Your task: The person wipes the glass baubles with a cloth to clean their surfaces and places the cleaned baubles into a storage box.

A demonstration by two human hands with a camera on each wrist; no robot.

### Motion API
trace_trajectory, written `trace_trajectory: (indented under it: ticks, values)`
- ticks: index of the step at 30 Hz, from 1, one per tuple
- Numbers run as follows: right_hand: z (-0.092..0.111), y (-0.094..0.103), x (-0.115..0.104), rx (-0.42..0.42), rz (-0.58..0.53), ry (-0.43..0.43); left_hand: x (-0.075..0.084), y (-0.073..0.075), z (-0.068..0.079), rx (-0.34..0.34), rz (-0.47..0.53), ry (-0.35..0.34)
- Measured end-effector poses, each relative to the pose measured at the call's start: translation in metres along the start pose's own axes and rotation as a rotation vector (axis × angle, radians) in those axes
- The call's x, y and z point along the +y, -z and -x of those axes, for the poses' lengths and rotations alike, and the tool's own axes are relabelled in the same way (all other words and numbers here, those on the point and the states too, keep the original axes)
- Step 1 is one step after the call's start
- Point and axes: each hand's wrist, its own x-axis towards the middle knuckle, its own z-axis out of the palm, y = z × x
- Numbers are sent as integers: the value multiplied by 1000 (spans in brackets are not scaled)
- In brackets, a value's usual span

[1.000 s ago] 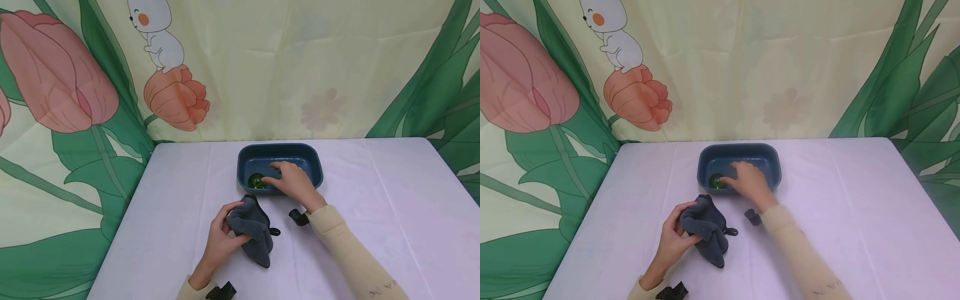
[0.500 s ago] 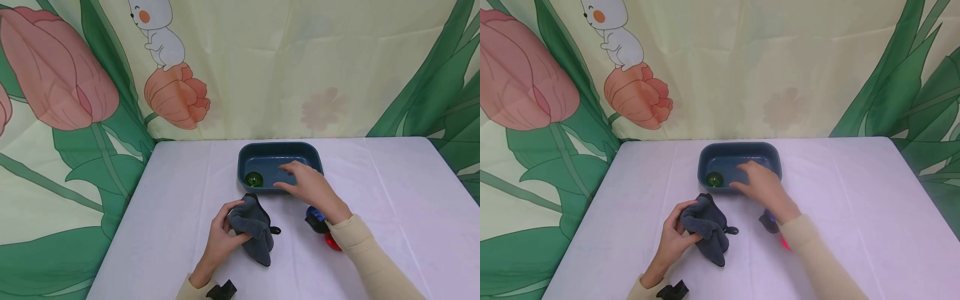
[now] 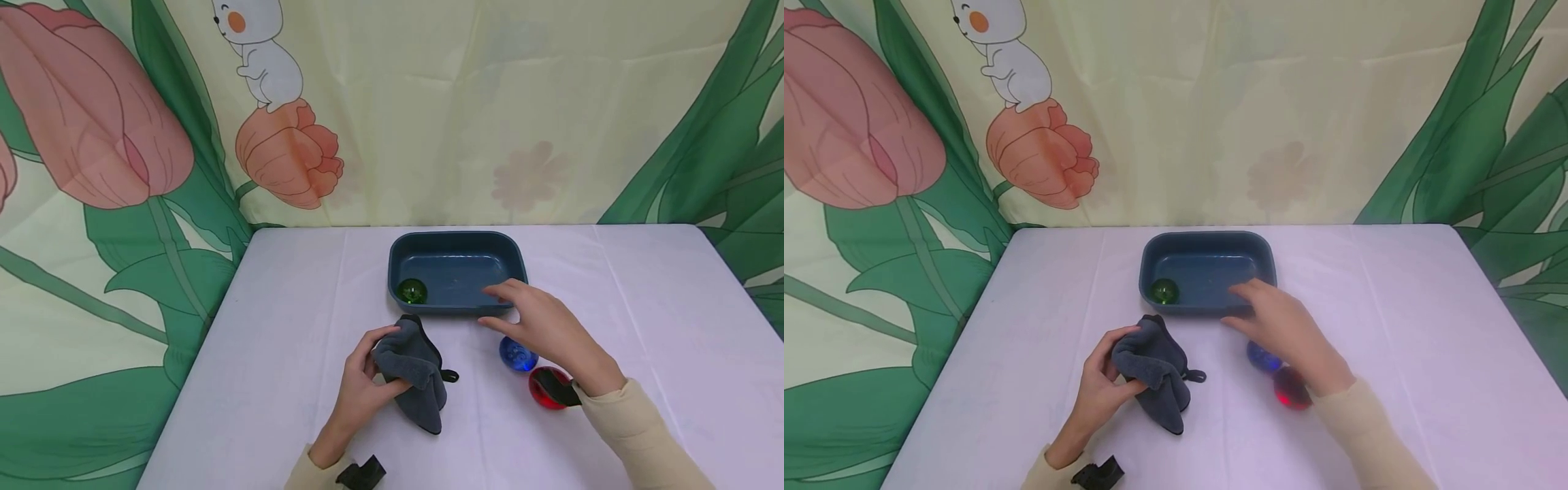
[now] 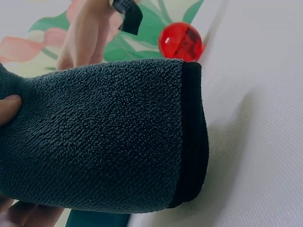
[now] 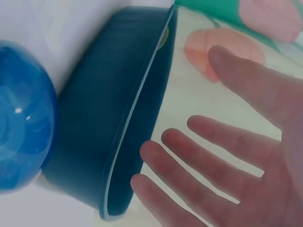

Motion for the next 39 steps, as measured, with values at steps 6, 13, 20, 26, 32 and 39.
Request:
trace_trajectory:
  ticks: [6,13,20,26,32,39]
  values:
    - [10,1,6,-18,7,2,0,1,0,1,-1,3]
    - [18,0,13,-35,31,11,2,0,1,7,5,35]
    - [26,-6,20,-63,43,-13,-1,0,1,-4,-3,2]
    - [29,-13,29,-81,38,25,1,0,0,1,2,32]
    - [29,-18,34,-95,29,43,0,-1,0,3,2,14]
    - [28,-22,36,-139,22,47,-1,-1,0,6,-4,2]
